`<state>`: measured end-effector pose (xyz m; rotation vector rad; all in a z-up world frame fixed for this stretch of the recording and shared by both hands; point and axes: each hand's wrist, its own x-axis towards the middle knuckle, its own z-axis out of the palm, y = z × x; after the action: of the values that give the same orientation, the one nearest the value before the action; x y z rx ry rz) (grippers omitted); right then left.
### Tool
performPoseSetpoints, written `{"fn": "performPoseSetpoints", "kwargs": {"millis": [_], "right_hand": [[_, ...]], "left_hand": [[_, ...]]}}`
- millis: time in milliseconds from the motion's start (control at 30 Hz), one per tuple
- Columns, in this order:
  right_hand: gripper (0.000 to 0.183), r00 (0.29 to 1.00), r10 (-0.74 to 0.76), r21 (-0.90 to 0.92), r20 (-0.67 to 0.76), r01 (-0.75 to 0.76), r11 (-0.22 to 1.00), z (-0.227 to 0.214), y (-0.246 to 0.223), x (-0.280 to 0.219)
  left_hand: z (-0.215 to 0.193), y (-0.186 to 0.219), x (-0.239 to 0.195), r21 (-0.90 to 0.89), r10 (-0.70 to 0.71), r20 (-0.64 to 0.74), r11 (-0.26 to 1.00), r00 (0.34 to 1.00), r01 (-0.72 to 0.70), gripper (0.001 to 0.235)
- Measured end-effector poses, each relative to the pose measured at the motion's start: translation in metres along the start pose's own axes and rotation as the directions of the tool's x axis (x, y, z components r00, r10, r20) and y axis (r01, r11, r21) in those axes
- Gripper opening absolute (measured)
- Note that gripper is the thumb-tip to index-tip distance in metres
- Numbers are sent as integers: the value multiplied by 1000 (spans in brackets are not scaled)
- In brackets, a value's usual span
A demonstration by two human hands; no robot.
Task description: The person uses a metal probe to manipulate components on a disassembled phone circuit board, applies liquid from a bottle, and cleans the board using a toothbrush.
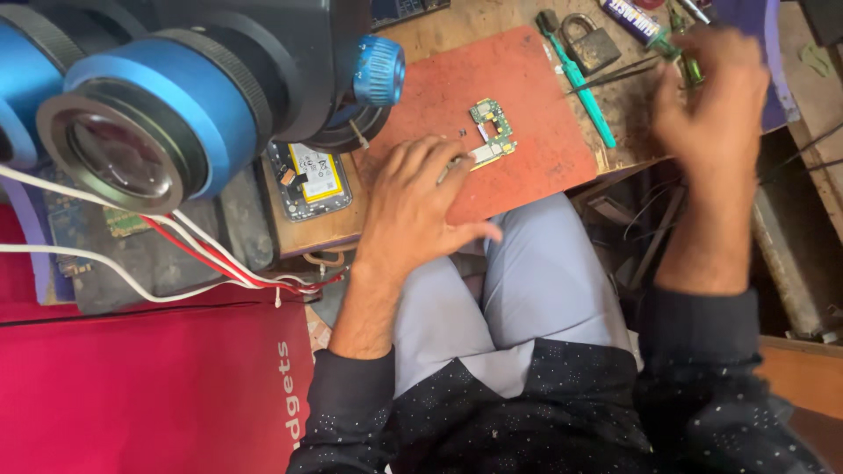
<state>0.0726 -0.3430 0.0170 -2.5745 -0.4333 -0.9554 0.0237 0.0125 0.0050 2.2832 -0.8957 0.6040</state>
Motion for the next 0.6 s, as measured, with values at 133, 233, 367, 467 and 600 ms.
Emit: {"fn": "performPoseSetpoints", "kwargs": {"millis": [133, 233, 367, 467, 600], "right_hand": [[14, 994, 74, 76, 81, -80, 994, 2, -30, -26], [17, 989, 122, -10, 82, -121, 993, 7, -36, -32], [26, 996, -28, -98, 79, 36, 995, 12, -28, -15], [21, 995, -33, -111, 94, 43, 993, 21, -16, -6], [17, 997, 20, -112, 76, -12, 994, 28, -2, -7]], "left_hand": [[-2, -2, -1, -26, 50, 38, 998, 998, -49, 67], [-8, -5, -6, 21, 7, 71, 1000, 997, -8, 56], [-11, -7, -5, 0, -53, 45, 999, 998, 53, 46], [-2, -6, -5, 29, -115, -8, 993, 993, 115, 36], [18, -4, -5, 106, -109, -117, 987, 987, 122, 32]]}}
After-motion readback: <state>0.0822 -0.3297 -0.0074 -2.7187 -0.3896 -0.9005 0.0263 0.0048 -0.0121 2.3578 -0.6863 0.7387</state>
